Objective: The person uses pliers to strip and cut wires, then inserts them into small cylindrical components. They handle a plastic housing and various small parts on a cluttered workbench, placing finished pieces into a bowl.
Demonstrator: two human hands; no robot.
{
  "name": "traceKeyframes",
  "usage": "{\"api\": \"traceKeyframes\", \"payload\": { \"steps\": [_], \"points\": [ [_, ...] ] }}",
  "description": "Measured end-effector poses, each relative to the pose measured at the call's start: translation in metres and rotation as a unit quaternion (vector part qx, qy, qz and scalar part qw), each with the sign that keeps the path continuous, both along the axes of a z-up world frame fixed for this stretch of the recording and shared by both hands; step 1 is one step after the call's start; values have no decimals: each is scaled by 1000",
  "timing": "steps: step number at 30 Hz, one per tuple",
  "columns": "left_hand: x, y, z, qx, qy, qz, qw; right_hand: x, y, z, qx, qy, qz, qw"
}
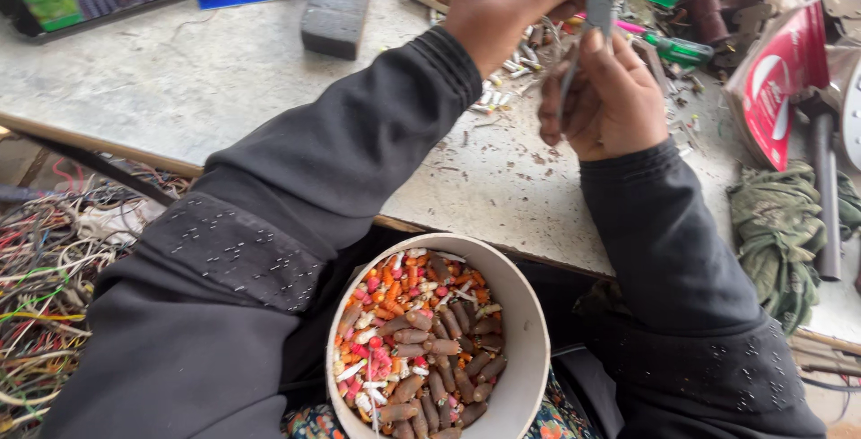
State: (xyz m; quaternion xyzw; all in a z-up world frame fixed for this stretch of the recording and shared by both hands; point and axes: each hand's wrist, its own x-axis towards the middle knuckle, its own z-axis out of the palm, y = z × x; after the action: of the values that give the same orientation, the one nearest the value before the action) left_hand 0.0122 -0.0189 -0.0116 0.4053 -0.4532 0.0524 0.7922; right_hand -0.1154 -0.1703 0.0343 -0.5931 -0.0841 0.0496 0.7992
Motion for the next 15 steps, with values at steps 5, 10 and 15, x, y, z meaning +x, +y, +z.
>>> {"api": "traceKeyframes", "payload": {
  "steps": [5,10,15],
  "points": [
    [-7,9,7,24,53,-4,998,1,-5,-4,30,-34,46,998],
    [-21,19,18,54,81,-22,995,-5,-1,4,25,-29,71,997],
    [-26,23,20,84,162,-50,982,-5,0,8,35,-29,98,994]
  ]
}}
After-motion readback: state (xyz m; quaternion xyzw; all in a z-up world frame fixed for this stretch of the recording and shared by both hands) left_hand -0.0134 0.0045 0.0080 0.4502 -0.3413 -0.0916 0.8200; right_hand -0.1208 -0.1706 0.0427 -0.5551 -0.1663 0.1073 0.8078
